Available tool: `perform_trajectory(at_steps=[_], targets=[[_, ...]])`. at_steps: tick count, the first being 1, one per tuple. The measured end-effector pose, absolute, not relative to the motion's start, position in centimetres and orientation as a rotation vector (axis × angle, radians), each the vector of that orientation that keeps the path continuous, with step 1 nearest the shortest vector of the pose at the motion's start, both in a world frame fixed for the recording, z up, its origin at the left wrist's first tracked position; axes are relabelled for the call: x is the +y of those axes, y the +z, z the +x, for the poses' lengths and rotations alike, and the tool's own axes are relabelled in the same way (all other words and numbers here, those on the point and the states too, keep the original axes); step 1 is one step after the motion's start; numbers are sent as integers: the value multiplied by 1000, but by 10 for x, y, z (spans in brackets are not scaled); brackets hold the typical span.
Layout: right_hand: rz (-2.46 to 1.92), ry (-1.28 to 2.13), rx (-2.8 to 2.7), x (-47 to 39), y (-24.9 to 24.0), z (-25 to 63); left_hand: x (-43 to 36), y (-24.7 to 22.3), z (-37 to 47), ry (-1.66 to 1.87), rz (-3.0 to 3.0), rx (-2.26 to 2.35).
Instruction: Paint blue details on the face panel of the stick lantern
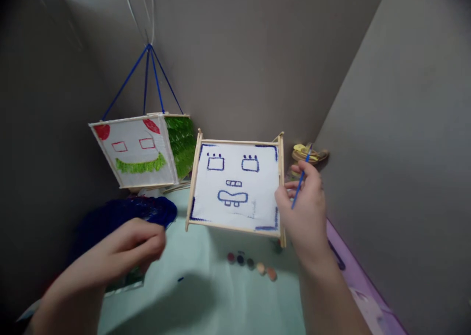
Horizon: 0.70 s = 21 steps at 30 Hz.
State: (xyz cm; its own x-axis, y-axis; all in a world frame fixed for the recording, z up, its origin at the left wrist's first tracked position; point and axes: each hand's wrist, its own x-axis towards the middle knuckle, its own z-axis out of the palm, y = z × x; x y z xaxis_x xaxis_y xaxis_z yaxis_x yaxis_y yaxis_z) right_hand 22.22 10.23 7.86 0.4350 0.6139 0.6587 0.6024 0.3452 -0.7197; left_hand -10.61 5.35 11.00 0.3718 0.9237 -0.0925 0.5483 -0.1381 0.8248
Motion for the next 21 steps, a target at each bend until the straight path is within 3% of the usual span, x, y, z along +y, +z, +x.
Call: perform_trajectory(at_steps=[3, 5, 11, 21], targets=[[-1311, 14, -1218, 103, 78, 223, 83, 86, -105, 222, 1706, 1039], [-1320, 7, -1211, 103, 77, 224, 100, 66, -103, 207, 1516, 891], [-1357, -10, -1184, 101, 78, 227, 102, 37, -79, 621, 1095, 621], [-1337, 33, -1104, 95, 85, 224, 78, 46, -46, 837, 886, 603]])
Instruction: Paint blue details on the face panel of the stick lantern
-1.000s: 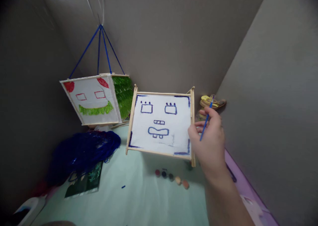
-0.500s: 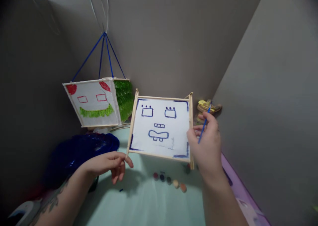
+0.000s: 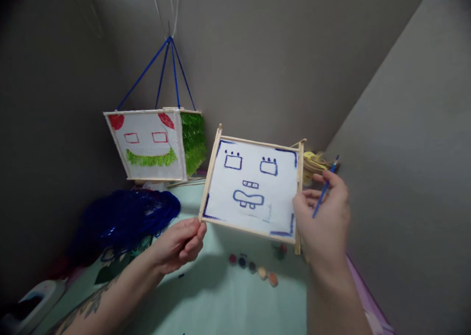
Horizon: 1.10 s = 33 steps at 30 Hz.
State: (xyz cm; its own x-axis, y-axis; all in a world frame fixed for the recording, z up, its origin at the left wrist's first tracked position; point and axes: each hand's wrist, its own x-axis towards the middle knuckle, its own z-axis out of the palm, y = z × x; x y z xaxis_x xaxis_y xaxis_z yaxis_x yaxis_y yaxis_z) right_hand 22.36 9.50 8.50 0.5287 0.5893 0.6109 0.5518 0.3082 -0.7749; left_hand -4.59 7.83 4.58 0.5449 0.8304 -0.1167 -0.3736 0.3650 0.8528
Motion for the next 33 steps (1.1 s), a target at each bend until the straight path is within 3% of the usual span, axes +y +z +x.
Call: perform_trajectory(at_steps=[9, 18, 33], targets=[[-1209, 48, -959, 90, 86, 246, 47, 59, -15, 771, 1183, 619], [-889, -181, -969, 64, 98, 219, 46, 16, 18, 777, 1502, 877], [-868, -31, -1234, 77, 81, 189, 46, 8, 27, 659, 1365, 856]])
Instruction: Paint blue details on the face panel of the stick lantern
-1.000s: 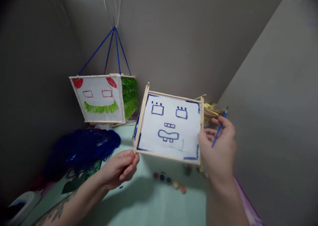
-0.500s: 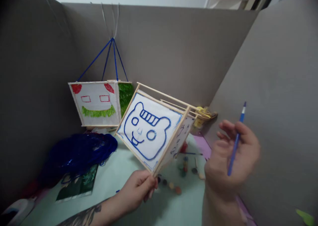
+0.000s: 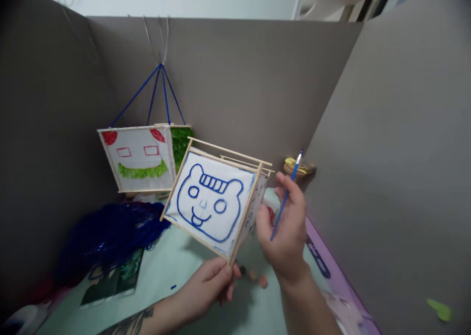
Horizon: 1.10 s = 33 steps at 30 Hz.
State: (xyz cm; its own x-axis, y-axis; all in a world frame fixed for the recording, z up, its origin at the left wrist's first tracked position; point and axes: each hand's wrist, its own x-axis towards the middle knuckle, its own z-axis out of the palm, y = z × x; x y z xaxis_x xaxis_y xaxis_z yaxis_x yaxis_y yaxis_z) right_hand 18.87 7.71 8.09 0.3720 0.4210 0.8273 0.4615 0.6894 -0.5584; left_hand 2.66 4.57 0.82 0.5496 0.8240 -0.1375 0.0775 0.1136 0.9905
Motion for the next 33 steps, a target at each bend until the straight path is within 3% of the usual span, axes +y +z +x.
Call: perform_trajectory(at_steps=[16, 33], targets=[[-914, -34, -1255, 89, 73, 169, 46, 20, 18, 589, 1202, 754], [-921, -164, -1021, 91, 83, 208, 50, 11, 12, 840, 1219, 795]])
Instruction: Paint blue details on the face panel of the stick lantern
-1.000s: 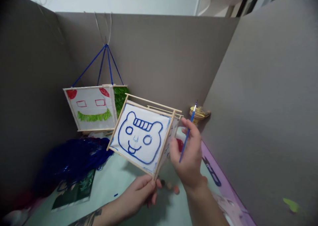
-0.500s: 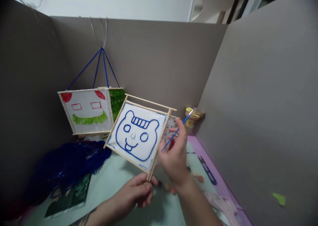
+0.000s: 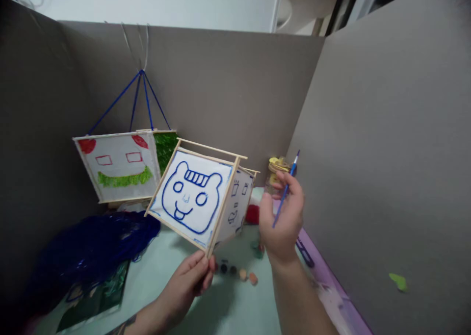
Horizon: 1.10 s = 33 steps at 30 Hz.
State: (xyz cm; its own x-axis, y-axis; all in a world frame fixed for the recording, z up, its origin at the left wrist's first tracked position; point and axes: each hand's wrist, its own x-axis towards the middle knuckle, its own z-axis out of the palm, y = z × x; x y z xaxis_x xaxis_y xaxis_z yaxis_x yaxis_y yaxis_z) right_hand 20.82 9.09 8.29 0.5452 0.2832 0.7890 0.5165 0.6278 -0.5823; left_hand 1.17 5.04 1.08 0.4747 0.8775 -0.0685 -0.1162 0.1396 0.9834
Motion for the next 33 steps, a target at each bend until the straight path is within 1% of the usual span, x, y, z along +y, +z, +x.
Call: perform_trajectory(at_steps=[4, 11, 14, 17, 20, 24, 28, 33], targets=[[-883, -159, -862, 91, 89, 229, 44, 8, 5, 961, 1291, 669], [-748, -263, -734, 85, 95, 245, 42, 37, -11, 1006, 1006, 194], [-651, -330, -692, 81, 98, 246, 59, 36, -21, 980, 918, 115], [-570, -369, -684, 73, 100, 242, 78, 26, -30, 950, 844, 139], [-588, -413, -819, 66, 99, 232, 89, 17, -35, 942, 800, 215], [-621, -475, -1129, 65, 91, 215, 93, 12, -36, 939, 834, 262], [-621, -365, -1359, 69, 85, 202, 92, 9, -37, 904, 840, 255], [-765, -273, -1435, 75, 77, 191, 89, 2, -42, 889, 814, 220]])
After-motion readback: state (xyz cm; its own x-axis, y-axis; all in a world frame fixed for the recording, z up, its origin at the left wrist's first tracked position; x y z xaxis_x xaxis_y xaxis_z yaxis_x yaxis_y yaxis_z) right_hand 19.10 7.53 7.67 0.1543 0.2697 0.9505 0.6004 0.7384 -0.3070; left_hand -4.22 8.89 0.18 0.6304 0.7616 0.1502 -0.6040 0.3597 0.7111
